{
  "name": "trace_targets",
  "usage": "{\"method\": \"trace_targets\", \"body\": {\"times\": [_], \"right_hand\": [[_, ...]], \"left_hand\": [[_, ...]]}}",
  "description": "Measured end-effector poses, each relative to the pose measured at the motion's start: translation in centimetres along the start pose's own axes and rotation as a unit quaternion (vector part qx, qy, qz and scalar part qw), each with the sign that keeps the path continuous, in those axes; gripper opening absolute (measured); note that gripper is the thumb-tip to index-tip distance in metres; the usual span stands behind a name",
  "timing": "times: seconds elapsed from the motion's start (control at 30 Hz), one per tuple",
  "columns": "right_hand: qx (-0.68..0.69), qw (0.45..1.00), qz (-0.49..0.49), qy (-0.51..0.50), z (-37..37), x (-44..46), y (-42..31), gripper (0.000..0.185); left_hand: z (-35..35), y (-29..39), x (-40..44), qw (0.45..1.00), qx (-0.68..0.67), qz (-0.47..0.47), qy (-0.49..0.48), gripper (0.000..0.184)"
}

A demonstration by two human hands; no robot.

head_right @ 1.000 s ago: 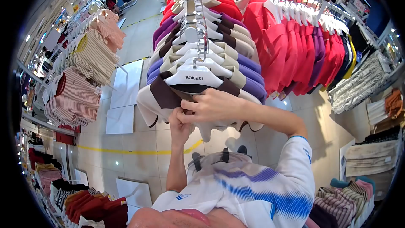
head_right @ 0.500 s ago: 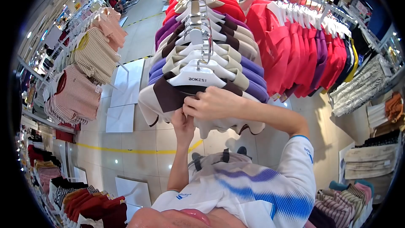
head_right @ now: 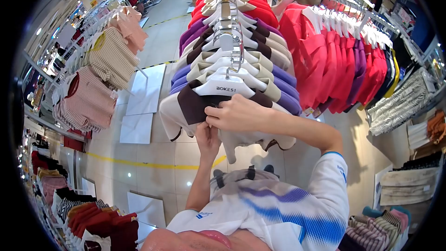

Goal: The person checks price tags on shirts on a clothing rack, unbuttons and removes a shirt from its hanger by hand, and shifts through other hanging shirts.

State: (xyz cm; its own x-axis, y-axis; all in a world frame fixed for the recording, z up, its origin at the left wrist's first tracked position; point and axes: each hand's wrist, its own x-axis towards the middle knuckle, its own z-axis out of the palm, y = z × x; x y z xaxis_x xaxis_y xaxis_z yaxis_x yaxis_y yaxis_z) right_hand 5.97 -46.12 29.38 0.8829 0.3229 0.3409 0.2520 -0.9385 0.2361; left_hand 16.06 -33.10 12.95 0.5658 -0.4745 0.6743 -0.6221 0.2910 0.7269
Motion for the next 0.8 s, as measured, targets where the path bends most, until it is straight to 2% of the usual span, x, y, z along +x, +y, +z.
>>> {"method": "trace_targets", "body": {"times": [0.03,0.23,0.37,0.43,0.8], "right_hand": [[0.0,1.0,0.001,-0.001,0.0,0.0,-0.1,0.013],[-0.004,1.0,0.012,-0.017,-0.5,0.2,-0.1,0.014],[-0.01,1.0,0.011,-0.023,-0.8,0.3,-0.2,0.013],[-0.01,0.999,0.011,-0.03,-0.9,0.4,-0.2,0.014],[-0.03,0.999,-0.005,-0.04,-1.0,0.5,0.2,0.013]], "left_hand": [[-0.1,0.0,-0.1,0.999,-0.006,-0.035,-0.017,0.025],[0.4,-0.2,0.1,1.0,-0.005,0.005,0.002,0.024],[0.3,0.4,0.3,1.0,0.012,-0.01,-0.015,0.024],[0.1,2.0,1.3,0.998,0.047,0.036,-0.018,0.024],[0.6,2.1,1.7,0.993,0.073,0.087,-0.009,0.03]]}}
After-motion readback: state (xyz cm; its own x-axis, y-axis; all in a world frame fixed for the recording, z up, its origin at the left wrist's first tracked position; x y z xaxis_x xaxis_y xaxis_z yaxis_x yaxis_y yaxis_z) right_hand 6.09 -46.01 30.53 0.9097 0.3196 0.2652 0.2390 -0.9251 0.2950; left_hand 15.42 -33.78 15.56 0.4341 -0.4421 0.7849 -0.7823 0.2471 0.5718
